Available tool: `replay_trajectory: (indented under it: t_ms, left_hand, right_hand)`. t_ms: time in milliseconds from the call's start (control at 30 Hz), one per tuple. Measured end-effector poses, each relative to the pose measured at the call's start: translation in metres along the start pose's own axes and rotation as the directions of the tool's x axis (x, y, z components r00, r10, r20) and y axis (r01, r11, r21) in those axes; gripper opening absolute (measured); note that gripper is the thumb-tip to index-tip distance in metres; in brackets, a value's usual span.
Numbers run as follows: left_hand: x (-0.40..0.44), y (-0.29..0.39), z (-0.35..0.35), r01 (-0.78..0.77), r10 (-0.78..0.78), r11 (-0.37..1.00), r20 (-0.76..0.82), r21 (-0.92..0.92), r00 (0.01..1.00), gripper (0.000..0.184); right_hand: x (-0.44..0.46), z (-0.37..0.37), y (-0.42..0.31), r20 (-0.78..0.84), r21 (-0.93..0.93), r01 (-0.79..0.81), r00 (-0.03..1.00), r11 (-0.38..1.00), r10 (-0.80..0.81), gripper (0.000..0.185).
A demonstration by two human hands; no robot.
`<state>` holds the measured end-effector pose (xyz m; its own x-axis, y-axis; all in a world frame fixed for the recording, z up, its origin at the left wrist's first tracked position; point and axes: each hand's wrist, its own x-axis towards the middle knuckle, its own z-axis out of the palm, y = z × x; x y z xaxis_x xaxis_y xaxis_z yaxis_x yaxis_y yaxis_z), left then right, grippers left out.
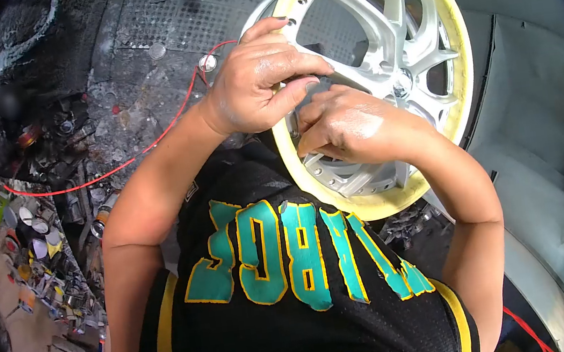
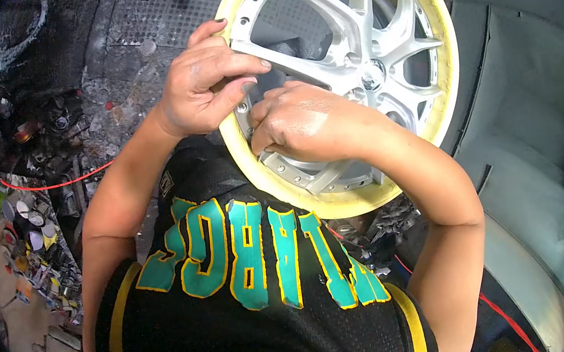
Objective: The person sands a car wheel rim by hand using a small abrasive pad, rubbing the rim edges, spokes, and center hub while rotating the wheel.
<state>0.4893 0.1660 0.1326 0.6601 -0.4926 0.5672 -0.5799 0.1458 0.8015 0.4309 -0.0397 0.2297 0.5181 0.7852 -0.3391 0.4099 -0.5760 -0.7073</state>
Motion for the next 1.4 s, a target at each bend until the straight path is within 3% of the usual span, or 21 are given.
replay_trajectory:
  t_ms: [167,333,467,567,633,867,1033,1267,1400]
  left_hand:
    - [0.000,-0.002,0.000,0.007,-0.007,1.000,-0.012,-0.001,1.000,0.024]
    - [0.000,-0.001,0.000,-0.011,0.011,1.000,-0.028,0.003,1.000,0.024]
    - [-0.002,-0.002,0.001,-0.005,0.006,1.000,-0.028,0.024,1.000,0.023]
    - [-0.003,-0.002,0.001,-0.015,0.016,1.000,-0.018,0.023,1.000,0.023]
    - [-0.003,-0.001,0.000,-0.024,0.025,1.000,-0.009,0.020,1.000,0.023]
    - [-0.004,-0.005,0.002,0.017,-0.017,1.000,-0.017,0.005,1.000,0.022]
    - [-0.003,-0.001,0.001,-0.024,0.024,1.000,-0.013,0.009,1.000,0.021]
    - [-0.001,-0.007,0.002,-0.008,0.008,1.000,-0.009,0.006,1.000,0.020]
    - [-0.002,-0.005,0.001,-0.028,0.028,0.999,0.001,0.024,1.000,0.019]
  right_hand:
    - [0.002,0.002,0.007,0.067,0.098,0.018,0.997,0.995,-0.025,0.021]
    - [0.004,-0.009,0.001,0.217,0.017,0.002,0.976,1.000,-0.006,0.023]
    - [0.006,-0.005,0.004,0.224,0.056,0.019,0.974,0.998,-0.031,0.026]
    - [0.007,-0.009,-0.001,0.267,0.006,-0.032,0.963,0.999,0.030,0.028]
    - [0.010,-0.012,-0.001,0.308,-0.048,0.030,0.951,0.998,-0.014,0.029]
    - [0.008,-0.004,0.001,0.267,-0.044,-0.016,0.963,0.999,0.027,0.029]
    - [0.002,-0.007,0.015,0.182,-0.093,0.087,0.981,0.992,-0.069,0.029]
    - [0.006,0.004,0.013,0.139,0.043,0.103,0.984,0.994,-0.108,0.028]
    - [0.002,-0.007,0.013,0.188,-0.026,0.090,0.979,0.996,-0.084,0.027]
